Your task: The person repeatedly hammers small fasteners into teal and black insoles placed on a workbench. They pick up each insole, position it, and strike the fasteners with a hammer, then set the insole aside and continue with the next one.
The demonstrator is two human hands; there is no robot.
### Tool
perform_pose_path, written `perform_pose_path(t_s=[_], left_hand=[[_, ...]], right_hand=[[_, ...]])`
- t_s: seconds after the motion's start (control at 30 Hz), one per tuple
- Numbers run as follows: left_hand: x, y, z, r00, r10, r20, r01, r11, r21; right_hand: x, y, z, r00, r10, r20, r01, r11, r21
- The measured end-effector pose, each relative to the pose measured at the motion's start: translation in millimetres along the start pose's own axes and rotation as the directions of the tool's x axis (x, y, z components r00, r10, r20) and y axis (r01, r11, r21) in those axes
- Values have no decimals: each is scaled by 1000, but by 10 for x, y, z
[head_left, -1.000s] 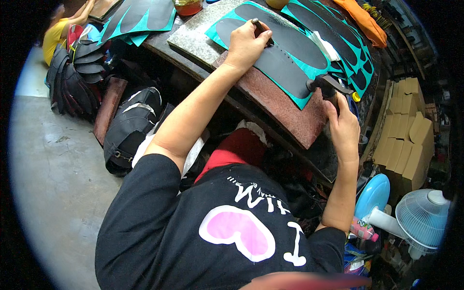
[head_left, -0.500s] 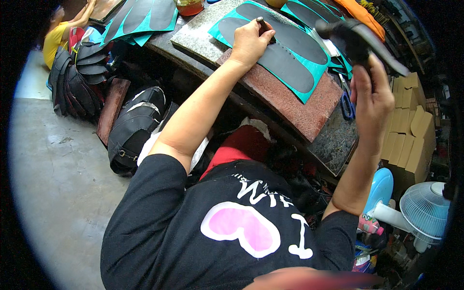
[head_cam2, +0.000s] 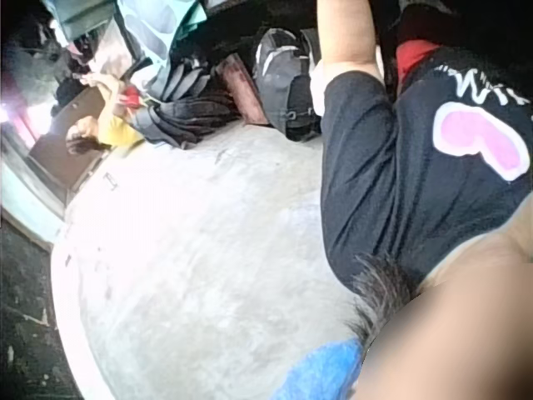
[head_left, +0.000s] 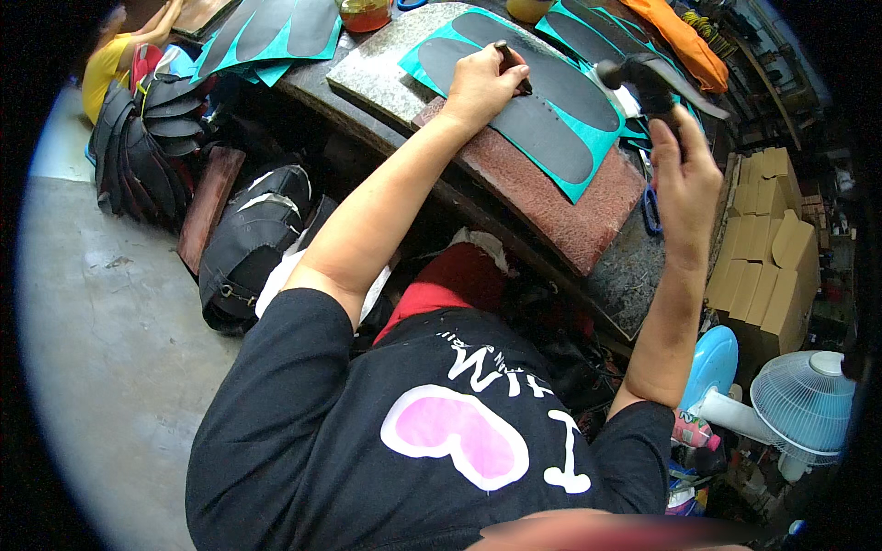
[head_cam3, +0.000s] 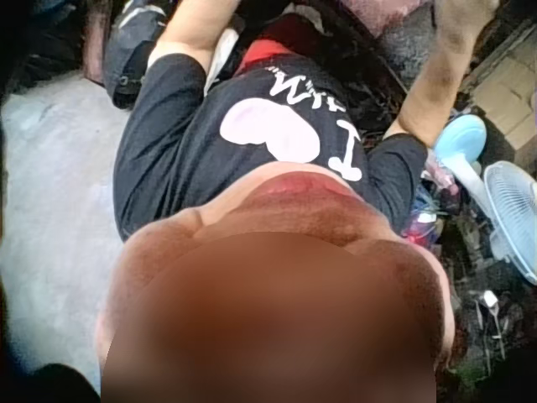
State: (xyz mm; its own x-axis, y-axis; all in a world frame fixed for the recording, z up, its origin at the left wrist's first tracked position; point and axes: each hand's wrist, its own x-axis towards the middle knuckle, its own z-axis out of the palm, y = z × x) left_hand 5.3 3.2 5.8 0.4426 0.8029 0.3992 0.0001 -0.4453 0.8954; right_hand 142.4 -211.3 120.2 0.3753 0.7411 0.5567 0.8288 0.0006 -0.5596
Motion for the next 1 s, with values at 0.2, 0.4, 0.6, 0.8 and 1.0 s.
perform_pose_path(t_s=[0.2, 0.4, 0.6, 0.8, 1.0], left_hand=[[-41, 154, 11, 929, 363, 67, -366, 882, 297], [-69, 158, 110, 985, 168, -31, -163, 979, 119], [-31, 36, 22, 995, 54, 82, -59, 997, 57], [-146, 191, 138, 870, 465, 162, -489, 778, 394], [-141, 102, 196, 998, 10, -63, -17, 995, -103]], right_hand=[[16, -307, 36, 954, -228, -197, 241, 969, 46], [-82, 71, 305, 999, 25, 47, -12, 969, -246], [-81, -53, -177, 990, -103, -99, 106, 994, 26], [-79, -227, 127, 945, -291, -147, 275, 954, -116], [-166, 167, 93, 998, 56, -6, -56, 983, -173]])
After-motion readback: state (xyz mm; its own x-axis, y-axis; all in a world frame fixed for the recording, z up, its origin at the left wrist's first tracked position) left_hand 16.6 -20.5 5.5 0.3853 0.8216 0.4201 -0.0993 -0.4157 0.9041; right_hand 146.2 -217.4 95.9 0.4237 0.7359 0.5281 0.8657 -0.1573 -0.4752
